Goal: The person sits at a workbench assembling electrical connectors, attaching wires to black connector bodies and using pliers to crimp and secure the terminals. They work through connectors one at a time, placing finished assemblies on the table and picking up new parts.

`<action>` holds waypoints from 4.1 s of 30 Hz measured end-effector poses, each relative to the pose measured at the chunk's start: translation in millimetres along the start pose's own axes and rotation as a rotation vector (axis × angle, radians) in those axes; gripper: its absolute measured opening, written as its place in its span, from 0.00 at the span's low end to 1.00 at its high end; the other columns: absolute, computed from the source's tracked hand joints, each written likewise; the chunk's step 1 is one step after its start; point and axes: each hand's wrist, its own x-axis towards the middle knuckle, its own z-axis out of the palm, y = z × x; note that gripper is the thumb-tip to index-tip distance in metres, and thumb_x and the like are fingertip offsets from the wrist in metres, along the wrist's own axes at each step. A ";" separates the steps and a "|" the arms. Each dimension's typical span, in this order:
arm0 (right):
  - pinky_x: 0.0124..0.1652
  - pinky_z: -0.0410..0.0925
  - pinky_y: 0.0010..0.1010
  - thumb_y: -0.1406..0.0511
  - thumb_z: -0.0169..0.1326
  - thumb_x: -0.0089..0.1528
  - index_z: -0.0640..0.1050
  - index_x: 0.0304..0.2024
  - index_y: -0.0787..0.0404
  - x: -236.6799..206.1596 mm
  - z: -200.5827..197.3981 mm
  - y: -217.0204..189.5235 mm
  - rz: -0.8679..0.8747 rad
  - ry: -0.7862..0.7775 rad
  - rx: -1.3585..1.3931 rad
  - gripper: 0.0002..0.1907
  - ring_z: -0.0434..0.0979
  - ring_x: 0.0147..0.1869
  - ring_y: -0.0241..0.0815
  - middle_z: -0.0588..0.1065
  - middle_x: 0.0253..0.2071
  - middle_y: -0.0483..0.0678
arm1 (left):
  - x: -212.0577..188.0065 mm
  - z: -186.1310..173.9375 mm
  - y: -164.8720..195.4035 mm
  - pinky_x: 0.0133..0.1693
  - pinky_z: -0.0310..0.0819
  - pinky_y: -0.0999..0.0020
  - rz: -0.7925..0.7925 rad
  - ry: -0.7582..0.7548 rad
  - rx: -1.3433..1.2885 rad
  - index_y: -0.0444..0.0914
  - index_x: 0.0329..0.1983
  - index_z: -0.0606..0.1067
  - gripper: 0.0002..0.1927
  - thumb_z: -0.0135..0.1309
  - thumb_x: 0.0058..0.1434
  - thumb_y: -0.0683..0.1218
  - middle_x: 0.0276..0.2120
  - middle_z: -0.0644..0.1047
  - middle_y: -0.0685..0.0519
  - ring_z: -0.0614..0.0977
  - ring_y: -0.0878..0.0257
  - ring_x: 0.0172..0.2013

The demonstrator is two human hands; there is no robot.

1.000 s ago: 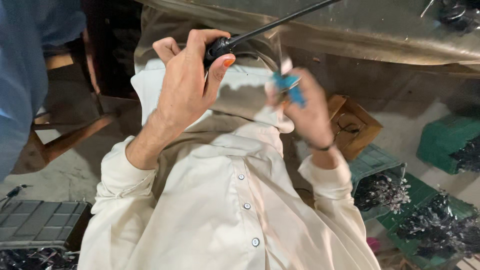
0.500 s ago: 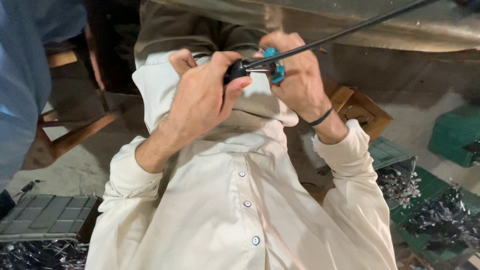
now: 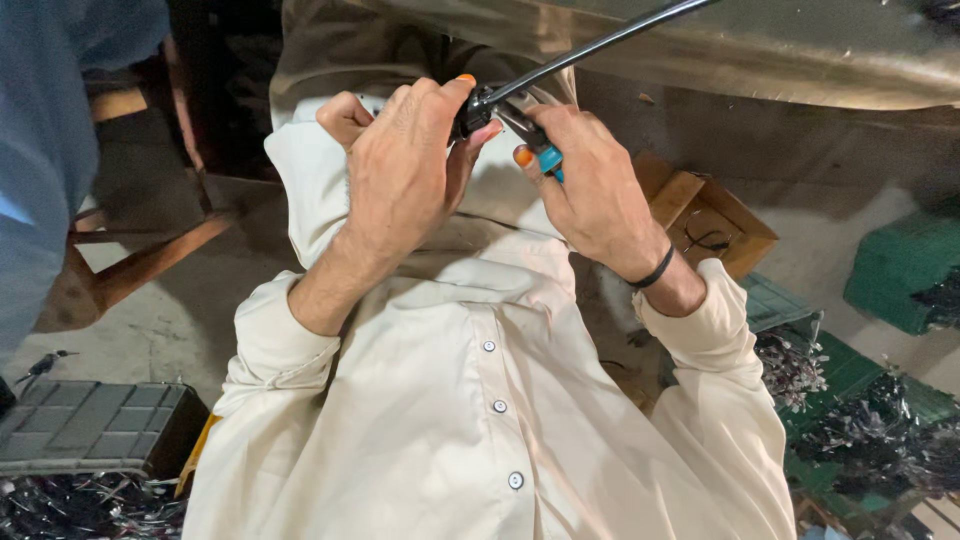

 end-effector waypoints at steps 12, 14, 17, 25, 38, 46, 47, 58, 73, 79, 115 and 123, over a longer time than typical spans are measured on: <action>0.46 0.67 0.45 0.64 0.54 0.72 0.70 0.57 0.67 5.1 10.0 -0.6 0.091 -0.064 0.066 0.15 0.73 0.46 0.62 0.72 0.43 0.60 | -1.4 3.8 -7.5 0.47 0.48 0.59 -0.005 0.015 0.029 0.39 0.59 0.70 0.18 0.59 0.75 0.52 0.34 0.69 0.59 0.73 0.64 0.36; 0.44 0.67 0.43 0.64 0.53 0.72 0.70 0.57 0.67 5.5 9.9 -2.0 0.146 -0.079 0.096 0.15 0.73 0.43 0.60 0.72 0.41 0.59 | -0.8 3.6 -7.9 0.47 0.48 0.59 -0.007 0.010 0.003 0.40 0.59 0.70 0.18 0.59 0.74 0.52 0.34 0.69 0.59 0.73 0.64 0.36; 0.43 0.67 0.42 0.63 0.52 0.73 0.70 0.57 0.66 6.5 8.6 -3.3 0.161 -0.102 0.140 0.15 0.72 0.42 0.58 0.71 0.41 0.59 | 0.2 3.4 -8.4 0.48 0.48 0.59 -0.010 0.007 -0.019 0.39 0.58 0.70 0.17 0.58 0.75 0.52 0.35 0.70 0.59 0.74 0.64 0.37; 0.40 0.70 0.44 0.63 0.53 0.72 0.69 0.56 0.65 3.2 14.3 -1.4 0.239 -0.103 0.143 0.15 0.79 0.43 0.62 0.77 0.41 0.58 | -4.0 8.7 -13.6 0.48 0.48 0.58 0.037 0.008 0.072 0.39 0.59 0.70 0.18 0.61 0.73 0.50 0.41 0.71 0.57 0.74 0.63 0.42; 0.41 0.70 0.42 0.69 0.55 0.70 0.70 0.56 0.67 -6.5 31.8 6.8 0.168 0.030 0.089 0.14 0.77 0.41 0.61 0.75 0.43 0.61 | -13.3 19.1 -20.0 0.47 0.48 0.58 0.073 -0.008 0.080 0.40 0.64 0.71 0.22 0.62 0.72 0.51 0.41 0.71 0.58 0.73 0.63 0.42; 0.41 0.70 0.40 0.65 0.55 0.71 0.71 0.54 0.65 -9.6 38.6 9.0 0.279 0.047 0.087 0.13 0.77 0.42 0.58 0.75 0.42 0.58 | -10.7 20.0 -17.4 0.47 0.48 0.58 0.035 -0.036 -0.043 0.41 0.61 0.71 0.19 0.61 0.74 0.53 0.36 0.70 0.59 0.74 0.63 0.38; 0.42 0.69 0.40 0.64 0.55 0.71 0.72 0.54 0.64 -9.5 38.1 9.2 0.299 0.040 0.089 0.13 0.77 0.42 0.58 0.75 0.42 0.58 | -10.2 19.7 -17.2 0.47 0.48 0.58 0.027 -0.031 -0.075 0.42 0.61 0.71 0.19 0.61 0.74 0.54 0.36 0.71 0.59 0.74 0.63 0.39; 0.47 0.69 0.39 0.65 0.52 0.71 0.71 0.57 0.66 -6.7 26.4 4.0 0.196 -0.014 0.149 0.15 0.75 0.45 0.56 0.73 0.45 0.58 | -12.6 16.1 -16.8 0.47 0.47 0.57 0.079 0.016 -0.013 0.42 0.62 0.70 0.22 0.64 0.71 0.49 0.40 0.71 0.59 0.73 0.63 0.41; 0.39 0.69 0.40 0.61 0.54 0.72 0.71 0.53 0.65 -9.9 39.4 9.0 0.271 -0.024 0.138 0.14 0.77 0.37 0.58 0.76 0.37 0.57 | -15.8 22.4 -20.0 0.48 0.47 0.58 0.035 0.018 -0.107 0.42 0.62 0.69 0.21 0.66 0.72 0.49 0.40 0.72 0.58 0.73 0.62 0.40; 0.43 0.70 0.40 0.63 0.53 0.72 0.71 0.55 0.65 -11.9 39.4 10.3 0.253 -0.026 0.163 0.14 0.78 0.42 0.58 0.75 0.41 0.58 | -18.9 25.0 -21.0 0.48 0.47 0.58 -0.003 0.003 -0.173 0.42 0.60 0.71 0.20 0.66 0.69 0.46 0.41 0.74 0.57 0.73 0.60 0.41; 0.47 0.70 0.42 0.64 0.55 0.71 0.70 0.58 0.66 -13.4 17.2 -4.1 0.180 -0.067 0.089 0.17 0.77 0.48 0.60 0.75 0.47 0.60 | -26.0 15.8 -11.6 0.49 0.48 0.56 0.014 0.013 -0.299 0.39 0.59 0.67 0.18 0.60 0.74 0.48 0.43 0.76 0.54 0.75 0.58 0.40; 0.35 0.70 0.38 0.61 0.56 0.70 0.72 0.52 0.64 -13.3 20.3 -3.1 0.298 -0.094 0.136 0.14 0.80 0.34 0.54 0.77 0.35 0.56 | -23.7 12.3 -14.6 0.49 0.48 0.56 0.036 -0.042 -0.337 0.39 0.61 0.66 0.19 0.61 0.74 0.47 0.40 0.73 0.56 0.74 0.59 0.39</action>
